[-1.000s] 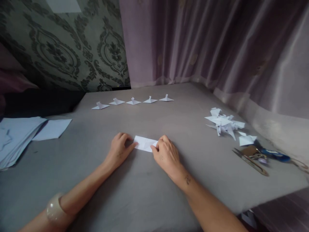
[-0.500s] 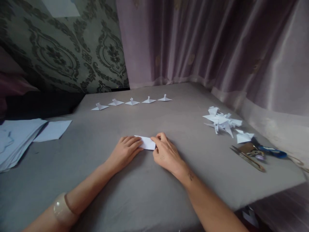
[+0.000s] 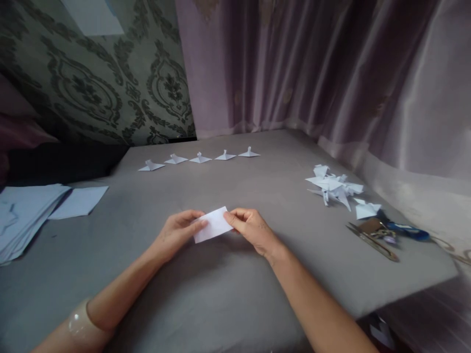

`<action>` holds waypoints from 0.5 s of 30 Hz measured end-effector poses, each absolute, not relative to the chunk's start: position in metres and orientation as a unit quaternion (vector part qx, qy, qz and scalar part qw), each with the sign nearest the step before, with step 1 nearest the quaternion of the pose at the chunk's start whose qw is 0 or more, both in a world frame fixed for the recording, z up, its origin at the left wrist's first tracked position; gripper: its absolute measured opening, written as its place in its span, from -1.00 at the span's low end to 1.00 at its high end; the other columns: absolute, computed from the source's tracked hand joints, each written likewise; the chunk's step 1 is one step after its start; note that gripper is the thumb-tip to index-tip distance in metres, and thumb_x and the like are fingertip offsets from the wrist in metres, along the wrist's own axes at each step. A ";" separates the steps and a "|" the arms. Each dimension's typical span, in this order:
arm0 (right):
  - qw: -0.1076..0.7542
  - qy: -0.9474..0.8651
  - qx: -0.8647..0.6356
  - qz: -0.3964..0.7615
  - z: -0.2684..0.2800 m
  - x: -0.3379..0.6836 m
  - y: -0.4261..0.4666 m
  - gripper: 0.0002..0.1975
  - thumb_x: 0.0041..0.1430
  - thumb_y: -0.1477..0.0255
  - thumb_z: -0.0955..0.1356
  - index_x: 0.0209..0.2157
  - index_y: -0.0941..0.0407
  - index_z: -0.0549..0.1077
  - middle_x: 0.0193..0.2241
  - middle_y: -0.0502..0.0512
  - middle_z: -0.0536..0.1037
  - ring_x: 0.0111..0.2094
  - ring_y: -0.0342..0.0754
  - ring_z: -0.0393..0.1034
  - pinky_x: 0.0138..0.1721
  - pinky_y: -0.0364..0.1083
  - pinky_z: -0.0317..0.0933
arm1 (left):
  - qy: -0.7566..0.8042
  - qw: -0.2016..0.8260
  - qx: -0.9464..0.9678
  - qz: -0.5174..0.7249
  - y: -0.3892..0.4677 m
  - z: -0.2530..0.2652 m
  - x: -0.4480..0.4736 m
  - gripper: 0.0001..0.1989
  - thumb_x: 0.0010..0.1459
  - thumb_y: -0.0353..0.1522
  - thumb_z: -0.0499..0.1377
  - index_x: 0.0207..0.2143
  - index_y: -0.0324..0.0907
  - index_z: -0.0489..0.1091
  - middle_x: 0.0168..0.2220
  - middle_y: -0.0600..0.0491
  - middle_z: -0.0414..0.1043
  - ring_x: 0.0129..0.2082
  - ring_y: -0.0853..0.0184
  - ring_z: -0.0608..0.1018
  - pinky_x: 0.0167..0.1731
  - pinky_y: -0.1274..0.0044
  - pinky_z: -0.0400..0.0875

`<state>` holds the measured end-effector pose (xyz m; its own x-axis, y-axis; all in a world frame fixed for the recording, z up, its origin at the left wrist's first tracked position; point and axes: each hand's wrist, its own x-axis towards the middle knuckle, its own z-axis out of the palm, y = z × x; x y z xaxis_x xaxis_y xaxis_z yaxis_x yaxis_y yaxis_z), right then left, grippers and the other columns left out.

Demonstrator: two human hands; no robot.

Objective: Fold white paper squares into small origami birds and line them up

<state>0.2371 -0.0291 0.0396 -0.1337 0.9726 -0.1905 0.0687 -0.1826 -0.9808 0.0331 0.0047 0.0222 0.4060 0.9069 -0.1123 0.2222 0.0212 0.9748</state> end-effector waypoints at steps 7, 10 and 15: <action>0.418 -0.683 -0.533 0.274 0.032 0.229 -0.031 -0.86 0.15 0.38 0.33 -0.35 0.05 0.56 -0.34 0.05 0.48 -0.29 -0.08 0.33 -0.19 -0.06 0.20 | 0.397 0.228 0.808 0.371 0.012 0.021 0.027 -0.85 0.19 -0.36 0.10 -0.26 -0.06 0.48 -0.17 0.01 0.48 -0.10 0.24 0.40 -0.01 0.33 0.22; 0.319 -0.782 -0.529 0.088 0.024 0.229 -0.032 -0.75 0.19 0.54 0.26 -0.29 -0.01 0.56 -0.27 0.09 0.49 -0.21 -0.03 0.30 -0.13 0.00 0.14 | 0.451 0.148 0.804 0.358 0.015 0.016 0.024 -0.76 0.16 -0.47 0.06 -0.16 -0.07 0.43 -0.10 -0.01 0.44 -0.07 0.22 0.37 -0.02 0.31 0.20; 0.187 -0.834 -0.515 0.066 0.017 0.229 -0.034 -0.79 0.24 0.48 0.27 -0.29 0.03 0.55 -0.28 0.10 0.47 -0.23 -0.03 0.28 -0.18 -0.03 0.15 | 0.432 0.124 0.841 0.300 0.012 0.011 0.020 -0.77 0.16 -0.46 0.03 -0.28 -0.08 0.47 -0.24 0.01 0.47 -0.22 0.26 0.41 -0.15 0.36 0.20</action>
